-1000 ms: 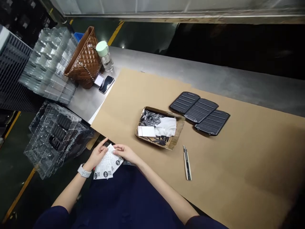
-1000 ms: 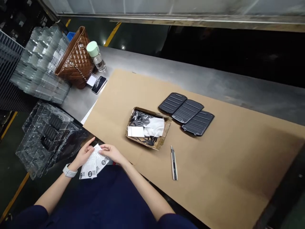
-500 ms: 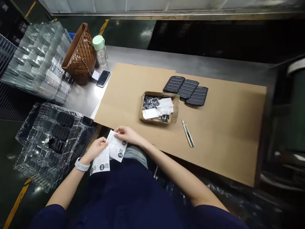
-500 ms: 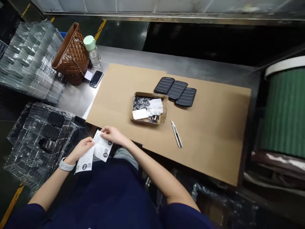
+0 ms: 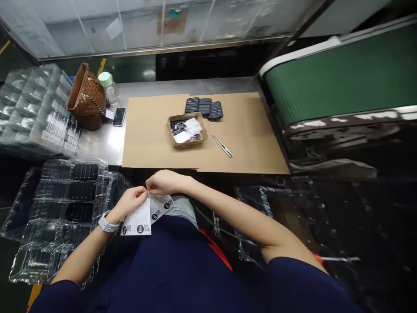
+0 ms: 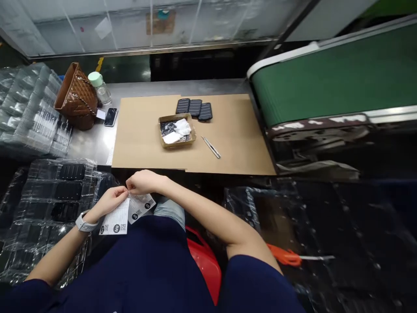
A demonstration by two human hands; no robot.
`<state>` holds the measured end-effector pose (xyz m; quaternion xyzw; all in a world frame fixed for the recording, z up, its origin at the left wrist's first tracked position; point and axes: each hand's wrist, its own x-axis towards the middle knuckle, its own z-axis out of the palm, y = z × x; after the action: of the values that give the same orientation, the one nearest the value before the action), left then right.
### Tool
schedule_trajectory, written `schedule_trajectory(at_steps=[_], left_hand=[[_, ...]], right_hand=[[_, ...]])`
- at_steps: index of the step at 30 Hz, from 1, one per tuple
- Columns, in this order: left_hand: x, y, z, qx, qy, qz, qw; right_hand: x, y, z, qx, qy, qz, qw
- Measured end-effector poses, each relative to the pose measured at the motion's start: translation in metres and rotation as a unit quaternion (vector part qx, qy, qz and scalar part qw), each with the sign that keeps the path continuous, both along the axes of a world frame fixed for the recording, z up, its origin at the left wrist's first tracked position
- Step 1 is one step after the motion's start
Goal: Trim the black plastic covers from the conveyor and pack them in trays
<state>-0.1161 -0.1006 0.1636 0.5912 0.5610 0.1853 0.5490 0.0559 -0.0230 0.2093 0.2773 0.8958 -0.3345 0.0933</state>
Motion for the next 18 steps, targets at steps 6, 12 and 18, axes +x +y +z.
schedule_trajectory(at_steps=[6, 12, 18], left_hand=[[0.019, 0.002, -0.015, -0.042, -0.008, -0.116, 0.992], [0.068, -0.013, -0.047, -0.185, -0.070, -0.167, 0.966], [0.114, -0.024, -0.042, -0.229, -0.056, -0.167, 0.957]], right_hand=[[0.029, -0.049, -0.030, -0.061, 0.087, -0.136, 0.985], [0.075, -0.129, -0.084, -0.048, 0.182, -0.363, 0.913], [0.118, -0.190, -0.111, -0.161, 0.345, -0.642, 0.666]])
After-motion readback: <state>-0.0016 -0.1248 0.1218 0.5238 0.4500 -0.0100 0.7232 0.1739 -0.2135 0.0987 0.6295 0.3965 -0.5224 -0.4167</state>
